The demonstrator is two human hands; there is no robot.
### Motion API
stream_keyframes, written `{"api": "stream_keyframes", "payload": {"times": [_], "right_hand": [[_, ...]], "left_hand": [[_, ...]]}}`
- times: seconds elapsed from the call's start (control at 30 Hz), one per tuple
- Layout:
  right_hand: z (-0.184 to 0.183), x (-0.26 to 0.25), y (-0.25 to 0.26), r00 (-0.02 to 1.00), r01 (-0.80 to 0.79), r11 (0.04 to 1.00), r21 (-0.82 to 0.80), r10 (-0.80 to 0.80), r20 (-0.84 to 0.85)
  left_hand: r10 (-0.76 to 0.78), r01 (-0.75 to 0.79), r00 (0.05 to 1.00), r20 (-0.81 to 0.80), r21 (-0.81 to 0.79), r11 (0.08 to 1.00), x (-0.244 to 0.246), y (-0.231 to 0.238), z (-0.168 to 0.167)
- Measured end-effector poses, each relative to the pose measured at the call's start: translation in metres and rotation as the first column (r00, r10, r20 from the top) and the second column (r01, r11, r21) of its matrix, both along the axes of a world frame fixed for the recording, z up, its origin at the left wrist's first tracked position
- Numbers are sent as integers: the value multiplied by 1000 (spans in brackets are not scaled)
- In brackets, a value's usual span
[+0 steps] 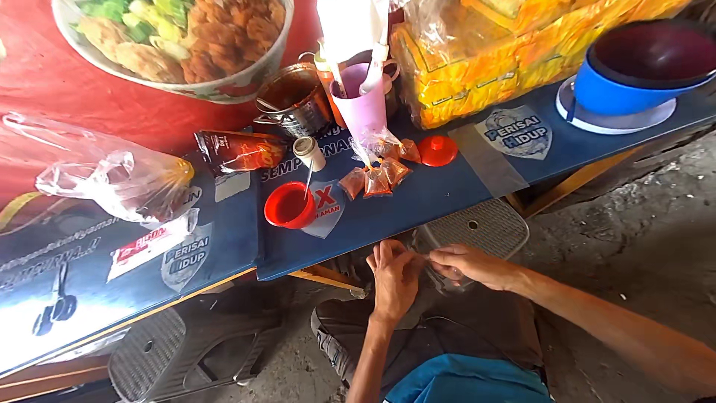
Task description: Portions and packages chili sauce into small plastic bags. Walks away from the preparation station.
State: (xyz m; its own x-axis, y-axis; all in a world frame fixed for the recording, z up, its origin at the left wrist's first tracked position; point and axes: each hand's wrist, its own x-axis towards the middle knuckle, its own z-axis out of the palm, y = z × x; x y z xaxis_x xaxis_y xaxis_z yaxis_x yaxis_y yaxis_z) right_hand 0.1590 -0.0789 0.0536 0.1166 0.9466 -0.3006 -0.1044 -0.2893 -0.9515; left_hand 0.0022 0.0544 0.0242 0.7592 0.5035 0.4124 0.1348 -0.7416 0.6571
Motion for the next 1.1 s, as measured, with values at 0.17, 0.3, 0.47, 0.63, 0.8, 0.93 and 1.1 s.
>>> {"api": "stream_keyframes", "payload": {"times": [0.17,0.3,0.47,0.63,0.8,0.93,1.1], "right_hand": [[-39,-27,6,884,162,981,-109,-95,458],[-44,-41,13,707,-6,943,-332,239,666],[-50,-51,8,679,-94,900,-426,371,633],[-62,-76,-5,809,4,899,-439,255,530],[-90,-89,-18,852,128,934,-333,69,520],[-119,-71,-16,884,269,929,-253,-134,448],[-134,-65,-12,796,378,923,-67,-287,533]], "left_hand": [[249,-250,968,-40,-304,919,-4,-47,-51],[255,-345,933,-253,-830,438,-4,-64,-60],[183,-337,921,-345,-939,-71,-1,-47,-69],[251,-312,911,-327,-945,-97,1,-39,-69],[269,-347,896,-353,-935,-73,-5,-31,-91],[266,-384,896,-356,-922,58,-13,-33,-98],[293,-375,892,-345,-926,49,-17,-39,-88]]}}
